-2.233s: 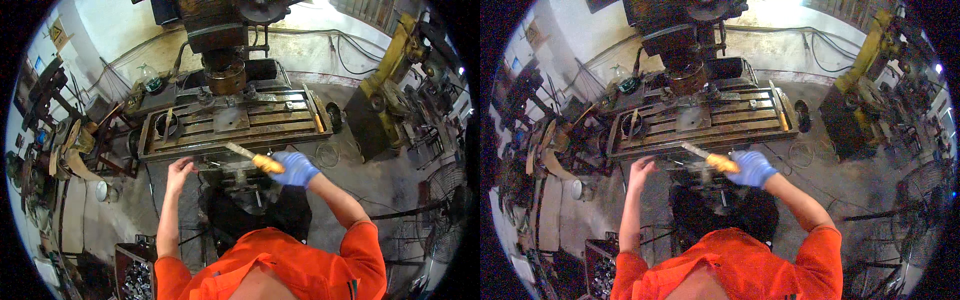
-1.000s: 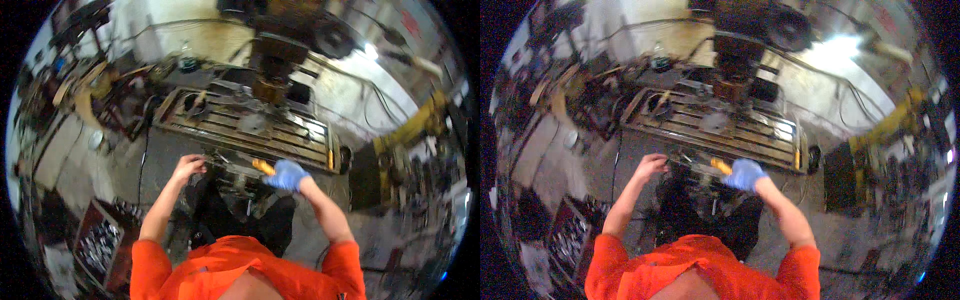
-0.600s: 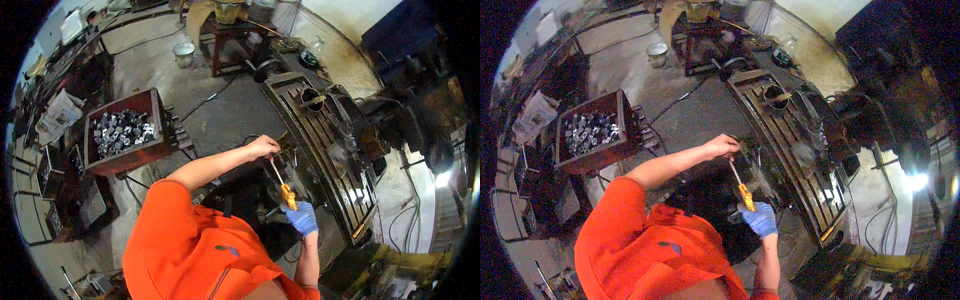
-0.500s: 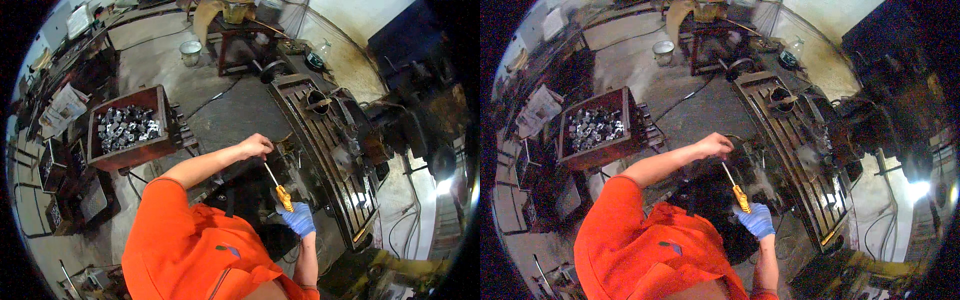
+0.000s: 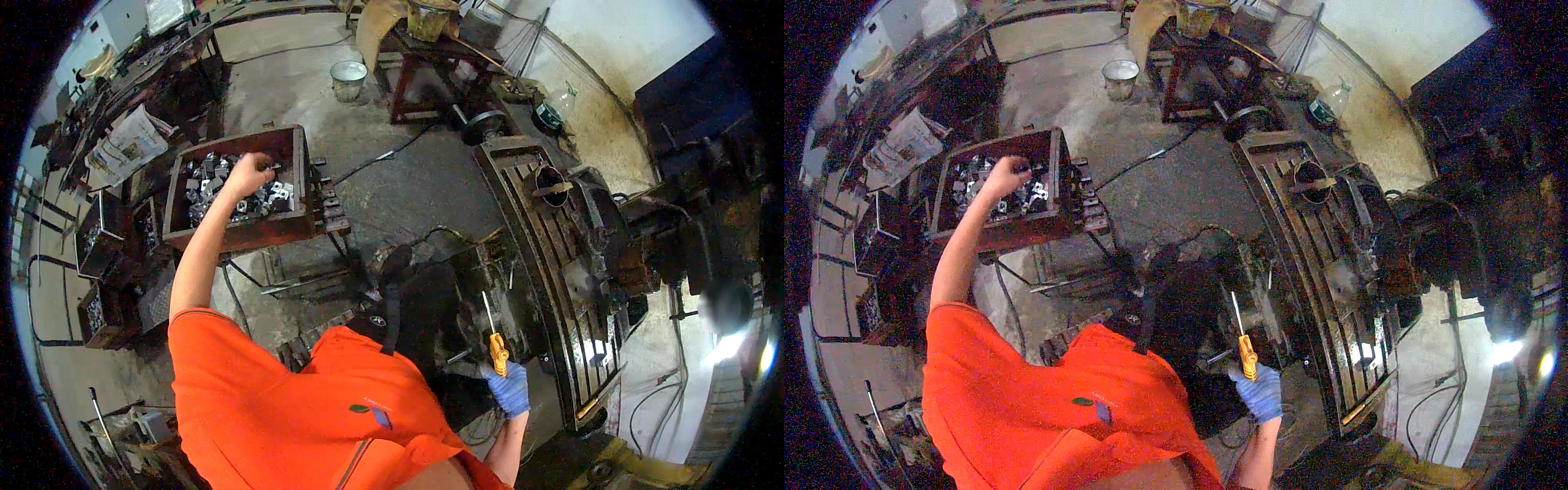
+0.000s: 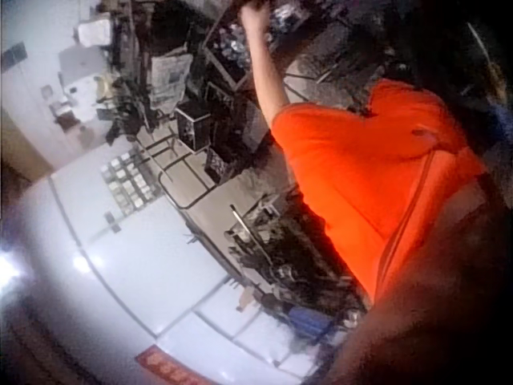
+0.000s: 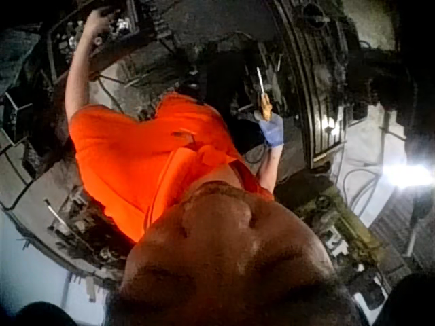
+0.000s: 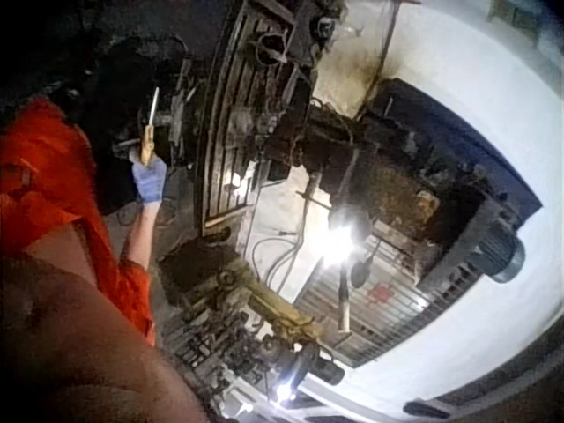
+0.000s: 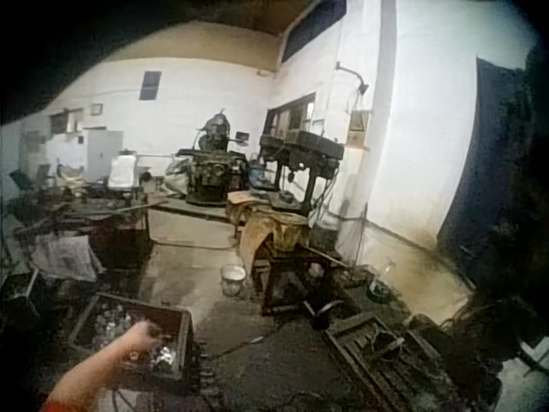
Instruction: The person operates a milling machine by picking up small metal parts from a bin, placing them into a fixture on the machine table, and tightening them with a hand tool. The person then uses a manual lever to move the worktable and applies an air hose to clear debris after each cycle.
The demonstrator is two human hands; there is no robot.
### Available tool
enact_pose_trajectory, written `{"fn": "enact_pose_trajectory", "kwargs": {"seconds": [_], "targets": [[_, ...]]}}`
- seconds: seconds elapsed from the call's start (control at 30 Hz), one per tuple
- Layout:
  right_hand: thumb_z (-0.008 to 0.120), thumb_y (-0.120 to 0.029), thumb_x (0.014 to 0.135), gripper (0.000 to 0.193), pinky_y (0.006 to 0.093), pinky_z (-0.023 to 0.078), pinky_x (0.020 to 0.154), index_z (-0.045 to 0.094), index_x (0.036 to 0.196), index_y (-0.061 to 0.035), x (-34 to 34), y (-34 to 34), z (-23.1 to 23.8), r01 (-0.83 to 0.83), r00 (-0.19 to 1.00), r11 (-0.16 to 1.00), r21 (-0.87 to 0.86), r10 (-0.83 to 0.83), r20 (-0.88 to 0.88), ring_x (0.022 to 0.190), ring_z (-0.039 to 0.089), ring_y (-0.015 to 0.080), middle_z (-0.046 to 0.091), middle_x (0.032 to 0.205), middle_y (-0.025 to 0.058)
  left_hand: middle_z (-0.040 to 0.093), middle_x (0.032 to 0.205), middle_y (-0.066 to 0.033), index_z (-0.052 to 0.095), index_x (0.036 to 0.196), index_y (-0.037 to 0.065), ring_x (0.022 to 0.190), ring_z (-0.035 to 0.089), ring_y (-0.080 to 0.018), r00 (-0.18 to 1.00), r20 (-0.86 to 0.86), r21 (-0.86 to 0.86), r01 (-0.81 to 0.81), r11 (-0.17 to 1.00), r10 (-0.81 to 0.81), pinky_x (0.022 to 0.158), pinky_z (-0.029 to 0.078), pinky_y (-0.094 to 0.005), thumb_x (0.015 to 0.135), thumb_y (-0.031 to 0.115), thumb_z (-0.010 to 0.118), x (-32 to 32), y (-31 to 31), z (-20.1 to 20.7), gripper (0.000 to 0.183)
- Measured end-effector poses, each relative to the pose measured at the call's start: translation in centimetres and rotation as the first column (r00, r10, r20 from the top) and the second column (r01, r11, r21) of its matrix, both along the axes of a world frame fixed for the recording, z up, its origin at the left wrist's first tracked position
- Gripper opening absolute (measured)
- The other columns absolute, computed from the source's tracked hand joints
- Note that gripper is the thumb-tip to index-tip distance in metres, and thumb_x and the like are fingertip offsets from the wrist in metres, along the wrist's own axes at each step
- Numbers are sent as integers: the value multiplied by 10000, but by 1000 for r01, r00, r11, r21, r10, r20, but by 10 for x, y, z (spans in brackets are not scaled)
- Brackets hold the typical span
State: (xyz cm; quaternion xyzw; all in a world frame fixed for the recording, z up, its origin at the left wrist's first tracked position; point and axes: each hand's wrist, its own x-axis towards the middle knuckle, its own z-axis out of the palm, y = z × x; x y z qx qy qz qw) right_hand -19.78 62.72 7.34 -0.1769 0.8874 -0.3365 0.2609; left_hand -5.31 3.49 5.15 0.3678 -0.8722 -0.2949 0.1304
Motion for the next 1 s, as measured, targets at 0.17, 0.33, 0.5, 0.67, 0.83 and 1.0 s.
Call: {"fn": "enact_pose_trajectory", "kwargs": {"seconds": [0.17, 0.33, 0.5, 0.67, 0.83, 1.0], "targets": [[678, -353, 723, 350, 341, 418, 528, 587, 718, -16, 1, -7, 6, -55, 998, 997, 49, 56, -24, 528, 524, 186, 564, 605, 132, 592, 999, -199, 588, 947, -4, 970, 560, -335, 861, 509, -209, 119, 971, 4, 810, 458, -420, 679, 218, 620, -11, -1, -58, 349], [619, -472, 731, 376, 361, 469, 617, 641, 906, -140, -1, -14, 15, -137, 990, 985, 107, 139, -10, 727, 607, 314, 633, 780, 136, 621, 959, -186, 539, 1011, -10, 857, 622, -314, 796, 606, -34, 27, 999, -1, 712, 496, -409, 691, 151, 615, -28, -32, -82, 366], [577, -532, 735, 442, 392, 465, 629, 644, 847, -110, 2, -5, 4, -112, 994, 970, 217, 106, 39, 736, 595, 346, 625, 753, 166, 658, 872, -129, 593, 975, 23, 600, 649, -263, 698, 682, 99, 211, 972, -221, 675, 510, -387, 705, 194, 624, -42, -45, -99, 321], [565, -539, 744, 453, 408, 458, 639, 636, 836, -101, 4, 5, -12, -131, 991, 967, 217, 128, 25, 741, 585, 360, 618, 748, 174, 617, 1012, -142, 592, 1026, 101, 945, 589, -310, 764, 639, -92, 192, 977, -90, 773, 471, -402, 725, 218, 557, -48, -30, -91, 325], [668, -360, 737, 332, 303, 448, 594, 647, 873, -58, 5, 8, -14, -102, 994, 981, 166, 108, -23, 610, 582, 174, 622, 674, 108, 610, 1013, -157, 597, 997, 87, 931, 591, -319, 791, 603, -333, 132, 934, 103, 758, 481, -404, 689, 234, 595, -35, -26, -80, 341], [674, -342, 729, 324, 312, 458, 615, 652, 888, -61, 4, 2, -1, -98, 994, 978, 182, 104, -28, 654, 614, 196, 641, 721, 121, 500, 568, -12, 574, 814, 66, 439, 456, -128, 907, -327, 428, -109, 897, 266, 403, 357, -261, 717, 275, 617, -25, -24, -24, 234]]}}
